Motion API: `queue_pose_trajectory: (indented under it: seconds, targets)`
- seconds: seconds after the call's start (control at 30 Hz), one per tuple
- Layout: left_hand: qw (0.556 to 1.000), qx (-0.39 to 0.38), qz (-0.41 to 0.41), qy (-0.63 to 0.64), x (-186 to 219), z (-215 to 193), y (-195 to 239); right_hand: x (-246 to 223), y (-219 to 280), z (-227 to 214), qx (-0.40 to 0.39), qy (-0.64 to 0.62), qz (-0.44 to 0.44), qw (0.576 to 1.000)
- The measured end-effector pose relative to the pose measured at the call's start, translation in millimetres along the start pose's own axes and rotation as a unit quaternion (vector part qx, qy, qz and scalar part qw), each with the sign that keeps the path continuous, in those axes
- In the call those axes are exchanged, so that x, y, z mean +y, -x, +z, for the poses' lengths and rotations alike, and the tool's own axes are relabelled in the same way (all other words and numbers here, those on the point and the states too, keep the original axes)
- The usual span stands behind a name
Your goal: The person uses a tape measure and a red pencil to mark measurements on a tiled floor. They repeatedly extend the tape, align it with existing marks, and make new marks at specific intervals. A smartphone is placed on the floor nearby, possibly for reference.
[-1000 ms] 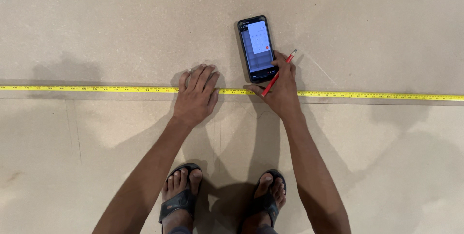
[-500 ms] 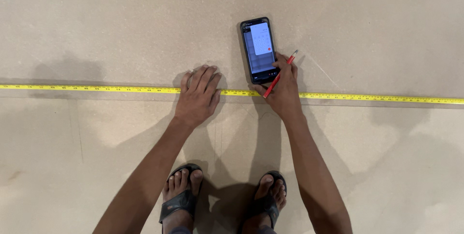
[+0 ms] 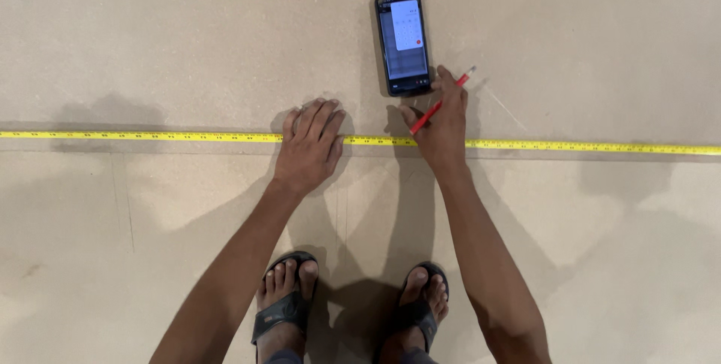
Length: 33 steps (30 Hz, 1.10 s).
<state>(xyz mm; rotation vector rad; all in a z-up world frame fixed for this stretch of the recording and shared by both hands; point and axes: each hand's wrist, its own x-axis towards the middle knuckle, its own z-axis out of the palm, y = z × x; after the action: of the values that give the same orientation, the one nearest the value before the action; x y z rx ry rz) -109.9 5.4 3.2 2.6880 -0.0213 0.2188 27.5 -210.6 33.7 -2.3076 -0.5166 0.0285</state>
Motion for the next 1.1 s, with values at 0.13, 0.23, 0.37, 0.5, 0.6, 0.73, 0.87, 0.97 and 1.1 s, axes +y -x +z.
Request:
queue_pose_trajectory:
  seconds: [0.13,0.23,0.37,0.5,0.6,0.73,0.87,0.97,1.1]
  targets:
    - [1.0,-0.008,-0.007,0.016,-2.5,1.7,2.7,5.0,37.0,-10.3,0.034,0.055,-0.028,0.997]
    - [0.999,0.018,-0.017,0.031,-6.3,5.0,6.0,11.8,54.8,-12.4,0.044,0.044,-0.055,0.997]
    - [0.996,0.077,-0.029,0.038,-16.3,0.0,20.0,18.3,66.7,-9.4,0.044,0.073,-0.11,0.99]
    - [0.994,0.09,-0.043,0.032,-29.3,-7.1,36.9,22.4,68.1,-7.3,0.031,0.078,-0.124,0.989]
    - [0.994,0.095,-0.043,0.022,-34.2,-12.6,45.7,19.6,69.8,-8.2,0.025,0.087,-0.12,0.989]
    - [0.993,0.106,-0.051,0.017,-37.1,-12.1,49.3,15.7,69.0,-6.5,0.03,0.099,-0.12,0.987]
    - [0.993,0.108,-0.053,0.02,-39.1,-10.4,52.3,13.8,69.9,-5.4,0.023,0.104,-0.117,0.987]
    - [0.993,0.108,-0.047,0.018,-39.5,-8.6,53.1,14.8,70.3,-6.1,0.014,0.109,-0.114,0.987]
    - [0.993,0.105,-0.042,0.024,-39.2,-10.0,55.4,15.1,71.0,-3.0,0.004,0.123,-0.116,0.986]
